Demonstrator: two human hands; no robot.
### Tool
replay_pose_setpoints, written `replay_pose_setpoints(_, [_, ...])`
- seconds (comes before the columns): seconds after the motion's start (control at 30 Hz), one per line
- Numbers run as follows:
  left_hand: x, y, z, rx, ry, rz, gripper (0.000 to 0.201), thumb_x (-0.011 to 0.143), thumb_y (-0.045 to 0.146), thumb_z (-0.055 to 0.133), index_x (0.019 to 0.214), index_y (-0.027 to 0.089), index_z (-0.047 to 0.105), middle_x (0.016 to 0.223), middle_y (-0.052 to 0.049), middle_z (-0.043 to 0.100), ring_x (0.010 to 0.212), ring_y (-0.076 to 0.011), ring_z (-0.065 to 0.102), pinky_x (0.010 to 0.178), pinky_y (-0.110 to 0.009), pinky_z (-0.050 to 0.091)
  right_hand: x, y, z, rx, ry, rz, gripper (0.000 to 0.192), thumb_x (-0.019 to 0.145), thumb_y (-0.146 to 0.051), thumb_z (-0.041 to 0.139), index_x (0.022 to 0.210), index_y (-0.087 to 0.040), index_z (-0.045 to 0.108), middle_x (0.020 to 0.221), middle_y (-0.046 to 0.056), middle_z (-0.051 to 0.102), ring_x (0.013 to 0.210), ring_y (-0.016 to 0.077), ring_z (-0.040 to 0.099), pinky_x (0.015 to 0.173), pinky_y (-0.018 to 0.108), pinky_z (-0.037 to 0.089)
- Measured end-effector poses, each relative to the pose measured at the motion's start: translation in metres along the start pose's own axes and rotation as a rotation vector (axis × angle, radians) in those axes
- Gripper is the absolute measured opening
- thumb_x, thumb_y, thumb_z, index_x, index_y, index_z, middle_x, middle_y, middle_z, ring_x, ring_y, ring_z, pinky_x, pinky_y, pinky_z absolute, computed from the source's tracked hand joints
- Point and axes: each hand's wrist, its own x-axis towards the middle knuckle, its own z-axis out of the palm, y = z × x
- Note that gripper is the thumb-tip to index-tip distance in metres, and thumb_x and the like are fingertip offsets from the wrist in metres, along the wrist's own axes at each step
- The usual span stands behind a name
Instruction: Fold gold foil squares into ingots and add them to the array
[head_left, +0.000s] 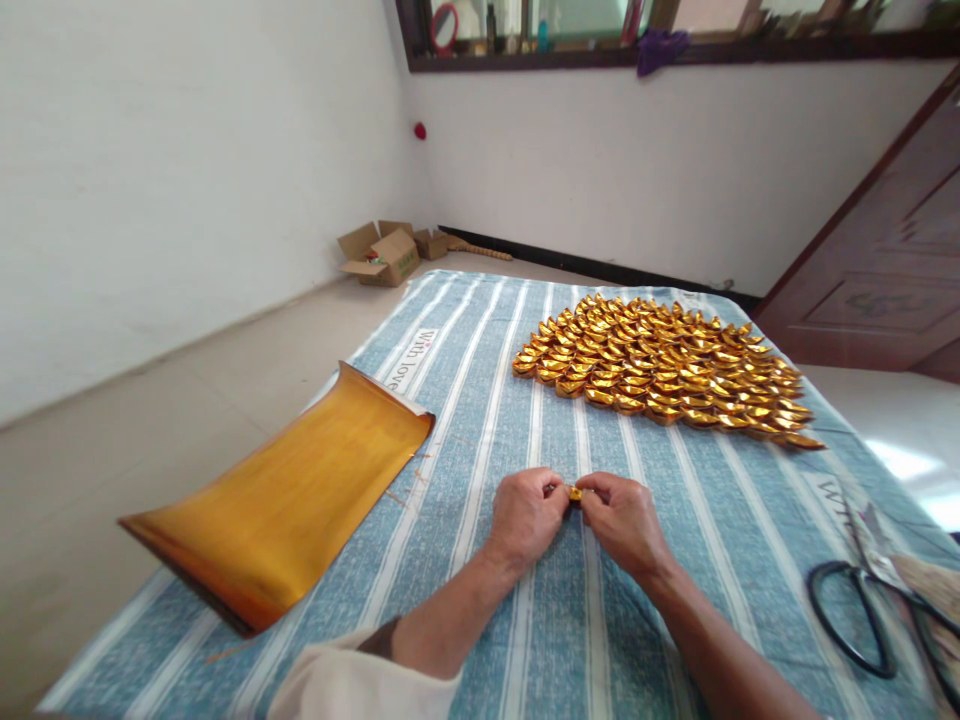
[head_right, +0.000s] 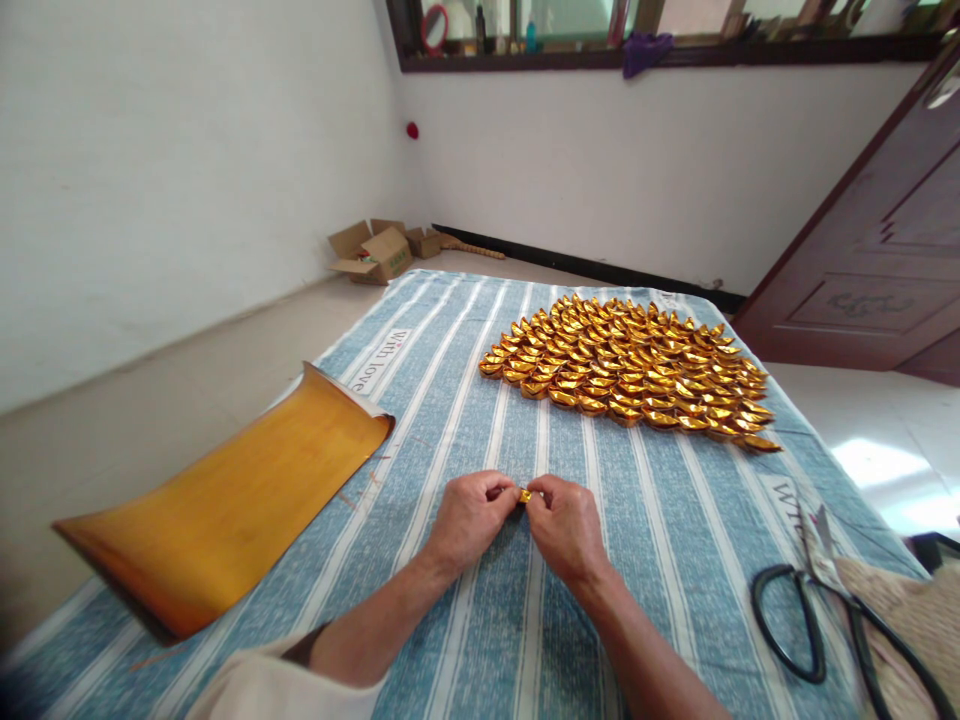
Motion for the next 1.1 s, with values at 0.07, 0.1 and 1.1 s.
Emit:
replay_pose_setpoints(0.07, [0.0, -0.0005, 0.0001, -0.001, 0.0, 0.004, 0.018, 0.074, 0.016, 0.057, 0.06, 0.017, 0.067, 0.058, 0.001, 0.061, 0.058, -0.0129, 0.054, 0.056, -0.022, 0.034, -0.0002, -0.0007, -0.0004, -0.005, -0.003, -0.004, 0.026, 0.074, -0.024, 0.046, 0.07, -0.02, 0.071, 0.058, 0.0, 0.064, 0.053, 0.0141, 0.054, 0.051, 0.023, 0.035])
replay_pose_setpoints(0.1, [0.0001, -0.0005, 0.0002, -0.001, 0.001, 0.004, 0.017, 0.074, 0.016, 0.057, 0.061, 0.017, 0.068, 0.058, 0.001, 0.062, 0.058, -0.013, 0.054, 0.057, -0.022, 0.034, -0.0003, -0.0014, -0.0007, -0.011, -0.003, -0.007, 0.026, 0.074, -0.024, 0.046, 0.07, -0.02, 0.072, 0.059, 0.001, 0.064, 0.054, 0.014, 0.054, 0.052, 0.023, 0.035])
replay_pose_setpoints(1.1, [0.0001, 0.0027, -0.001, 0.05, 0.01, 0.011, 0.019, 0.074, 0.014, 0.054, 0.06, 0.017, 0.066, 0.057, 0.001, 0.059, 0.057, -0.012, 0.053, 0.056, -0.022, 0.033, -0.0005, -0.0021, -0.0009, -0.058, 0.01, -0.019, 0.025, 0.076, -0.025, 0.046, 0.072, -0.02, 0.071, 0.057, 0.0, 0.063, 0.054, 0.0136, 0.055, 0.053, 0.023, 0.035])
